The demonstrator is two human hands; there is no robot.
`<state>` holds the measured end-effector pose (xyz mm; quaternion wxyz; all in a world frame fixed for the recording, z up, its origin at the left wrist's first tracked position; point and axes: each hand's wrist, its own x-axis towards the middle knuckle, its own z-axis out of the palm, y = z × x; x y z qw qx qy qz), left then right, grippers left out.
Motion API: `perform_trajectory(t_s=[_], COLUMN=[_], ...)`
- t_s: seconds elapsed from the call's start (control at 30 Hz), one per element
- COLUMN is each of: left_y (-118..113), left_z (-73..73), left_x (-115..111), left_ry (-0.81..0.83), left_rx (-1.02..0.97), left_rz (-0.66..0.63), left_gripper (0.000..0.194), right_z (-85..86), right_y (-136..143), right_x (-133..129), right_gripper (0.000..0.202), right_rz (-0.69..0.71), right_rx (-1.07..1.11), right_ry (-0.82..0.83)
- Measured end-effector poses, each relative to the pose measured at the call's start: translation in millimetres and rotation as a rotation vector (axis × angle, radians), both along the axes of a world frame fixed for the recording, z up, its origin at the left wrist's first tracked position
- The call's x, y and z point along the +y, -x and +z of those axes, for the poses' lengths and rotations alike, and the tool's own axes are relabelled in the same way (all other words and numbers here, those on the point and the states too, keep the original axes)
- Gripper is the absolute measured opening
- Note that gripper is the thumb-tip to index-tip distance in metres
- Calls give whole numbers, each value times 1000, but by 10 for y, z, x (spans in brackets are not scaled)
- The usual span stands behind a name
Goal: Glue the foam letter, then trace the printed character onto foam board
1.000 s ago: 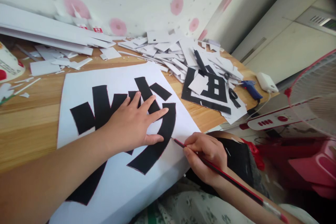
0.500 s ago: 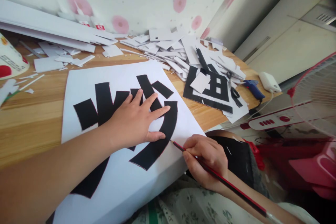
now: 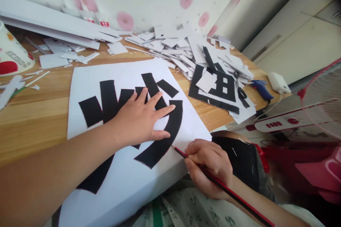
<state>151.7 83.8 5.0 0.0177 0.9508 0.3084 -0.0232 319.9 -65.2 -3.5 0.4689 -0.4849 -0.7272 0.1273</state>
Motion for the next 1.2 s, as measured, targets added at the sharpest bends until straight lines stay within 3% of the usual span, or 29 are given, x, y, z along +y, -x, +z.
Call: perform_trajectory(t_s=[1.2], left_y=[-8], left_z=[18], left_x=[3], left_ry=[113], left_rx=[11], left_rz=[29], left_gripper=[79], right_z=[4], right_y=[238], right_x=[-112], right_gripper=[16], right_rz=[150], right_rx=[-37], right_ry=[11])
